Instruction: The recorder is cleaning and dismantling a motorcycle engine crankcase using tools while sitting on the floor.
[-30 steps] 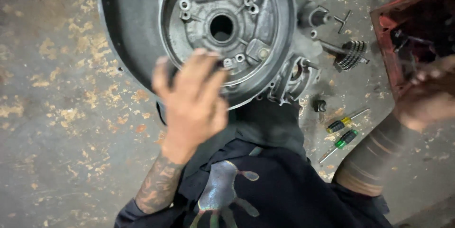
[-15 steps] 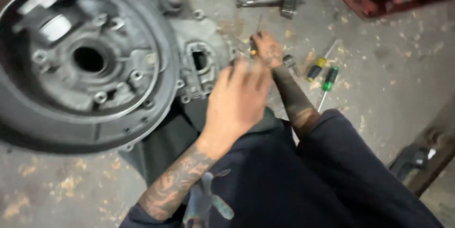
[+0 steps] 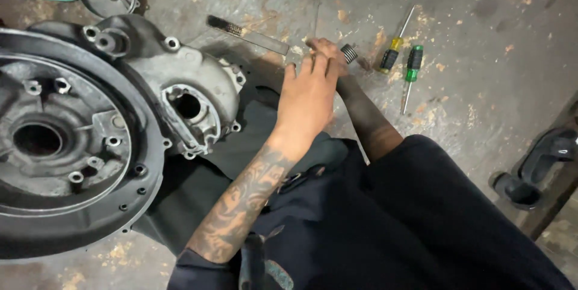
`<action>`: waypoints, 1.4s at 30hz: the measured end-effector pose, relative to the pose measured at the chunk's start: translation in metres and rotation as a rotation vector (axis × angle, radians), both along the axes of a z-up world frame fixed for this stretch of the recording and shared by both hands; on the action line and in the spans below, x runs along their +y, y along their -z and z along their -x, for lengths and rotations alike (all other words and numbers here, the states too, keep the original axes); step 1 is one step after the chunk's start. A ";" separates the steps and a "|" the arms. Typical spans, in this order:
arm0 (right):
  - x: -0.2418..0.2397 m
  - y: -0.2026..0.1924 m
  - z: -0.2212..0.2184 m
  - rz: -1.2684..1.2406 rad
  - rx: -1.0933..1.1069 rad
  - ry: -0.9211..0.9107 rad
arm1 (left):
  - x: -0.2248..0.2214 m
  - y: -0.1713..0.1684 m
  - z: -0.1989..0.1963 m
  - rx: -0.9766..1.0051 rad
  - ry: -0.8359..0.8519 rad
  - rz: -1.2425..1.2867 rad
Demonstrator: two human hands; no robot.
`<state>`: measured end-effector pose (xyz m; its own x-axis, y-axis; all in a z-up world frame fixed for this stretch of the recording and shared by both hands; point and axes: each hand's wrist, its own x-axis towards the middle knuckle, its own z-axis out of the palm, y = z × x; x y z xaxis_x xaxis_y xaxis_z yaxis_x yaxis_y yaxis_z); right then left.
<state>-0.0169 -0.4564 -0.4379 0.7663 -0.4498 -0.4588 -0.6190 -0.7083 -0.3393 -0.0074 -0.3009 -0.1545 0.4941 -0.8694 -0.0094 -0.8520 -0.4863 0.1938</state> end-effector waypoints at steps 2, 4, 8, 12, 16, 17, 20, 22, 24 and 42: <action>-0.001 -0.064 0.000 -0.141 -0.086 0.057 | 0.002 -0.025 -0.003 0.011 -0.007 -0.011; -0.004 -0.112 0.001 -0.283 -0.173 0.113 | 0.004 -0.041 -0.009 0.022 -0.016 -0.024; 0.019 -0.251 -0.003 -0.291 -0.678 -0.162 | 0.015 -0.084 -0.017 -0.143 -0.047 0.007; 0.052 -0.363 -0.022 -0.222 -0.991 -0.233 | 0.048 -0.160 -0.021 -0.142 -0.074 0.106; 0.098 -0.423 -0.046 -0.343 -1.035 -0.391 | 0.119 -0.216 -0.025 -0.159 -0.168 0.105; 0.111 -0.435 -0.054 -0.456 -1.013 -0.446 | 0.141 -0.226 -0.027 -0.153 -0.239 0.177; 0.157 -0.465 -0.069 -0.506 -0.982 -0.607 | 0.206 -0.235 -0.028 -0.210 -0.431 0.292; 0.180 -0.471 -0.075 -0.436 -0.987 -0.708 | 0.246 -0.229 -0.022 -0.268 -0.547 0.337; 0.193 -0.467 -0.082 -0.274 -0.946 -0.702 | 0.278 -0.215 -0.013 -0.303 -0.793 0.306; 0.175 -0.416 -0.099 -0.700 -0.600 -0.536 | 0.357 -0.073 0.002 0.483 -0.858 1.620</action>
<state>0.0823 -0.2815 -0.0216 0.9725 0.2302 0.0340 0.1194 -0.3682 -0.9221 -0.0095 0.0558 -0.0814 0.9434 0.2641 0.2006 -0.2524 0.1796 0.9508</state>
